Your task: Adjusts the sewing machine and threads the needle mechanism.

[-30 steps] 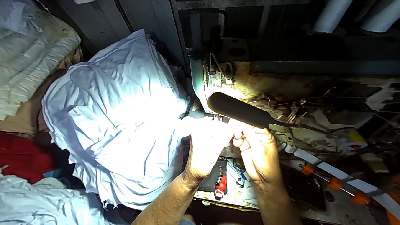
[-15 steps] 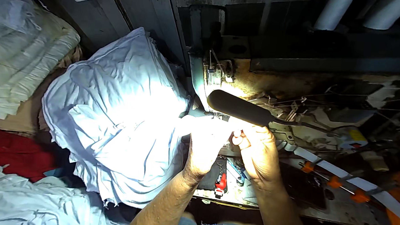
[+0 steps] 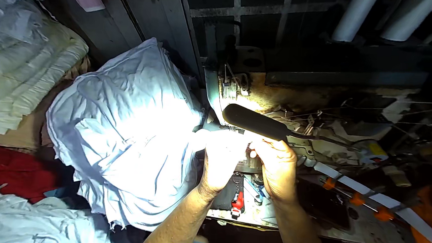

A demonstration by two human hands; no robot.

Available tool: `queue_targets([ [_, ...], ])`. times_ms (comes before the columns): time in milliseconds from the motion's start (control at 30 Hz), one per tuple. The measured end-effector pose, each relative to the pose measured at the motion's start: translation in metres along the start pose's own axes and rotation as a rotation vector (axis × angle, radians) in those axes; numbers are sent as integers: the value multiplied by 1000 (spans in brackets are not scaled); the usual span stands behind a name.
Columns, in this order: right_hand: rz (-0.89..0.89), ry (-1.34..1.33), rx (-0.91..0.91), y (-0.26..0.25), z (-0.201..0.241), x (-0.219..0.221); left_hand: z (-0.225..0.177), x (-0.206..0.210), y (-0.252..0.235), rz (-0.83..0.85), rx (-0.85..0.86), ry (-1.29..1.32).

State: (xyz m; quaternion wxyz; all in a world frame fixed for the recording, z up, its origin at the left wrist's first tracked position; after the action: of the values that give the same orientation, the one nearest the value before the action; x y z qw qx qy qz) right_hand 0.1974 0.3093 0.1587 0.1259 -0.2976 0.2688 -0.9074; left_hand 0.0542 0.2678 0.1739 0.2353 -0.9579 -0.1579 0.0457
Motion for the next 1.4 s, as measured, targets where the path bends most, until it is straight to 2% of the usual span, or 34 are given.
queue_targets([
  [233, -1, -35, 84, 1, -2, 1, -4, 4, 1, 67, 61, 39],
  [600, 37, -45, 96, 10, 7, 11, -21, -1, 7, 67, 131, 123],
  [733, 35, -28, 135, 14, 5, 10, -13, 0, 5, 120, 53, 201],
  [833, 39, -2, 159, 15, 4, 7, -13, 0, 6, 100, 5, 131],
  [933, 36, 33, 176, 16, 5, 4, -15, 0, 5, 93, 30, 101],
  [1200, 120, 213, 114, 12, 10, 6, -7, 3, 1, 85, -70, 221],
  [1400, 155, 241, 227, 10, -1, 8, 1, 4, -2, 78, -171, 213],
])
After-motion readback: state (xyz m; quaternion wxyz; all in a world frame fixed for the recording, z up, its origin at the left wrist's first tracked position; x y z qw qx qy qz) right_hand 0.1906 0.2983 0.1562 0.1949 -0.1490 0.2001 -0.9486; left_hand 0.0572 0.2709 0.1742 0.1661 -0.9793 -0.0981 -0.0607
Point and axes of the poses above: each hand's wrist, its own y-axis away from the middle knuckle, its own x-axis out of the palm, z = x × y, the point moved 8 cm from there along -y, towards the middle knuckle, and after that the axes turned 5 degrees about z, right-handed, at the moved point
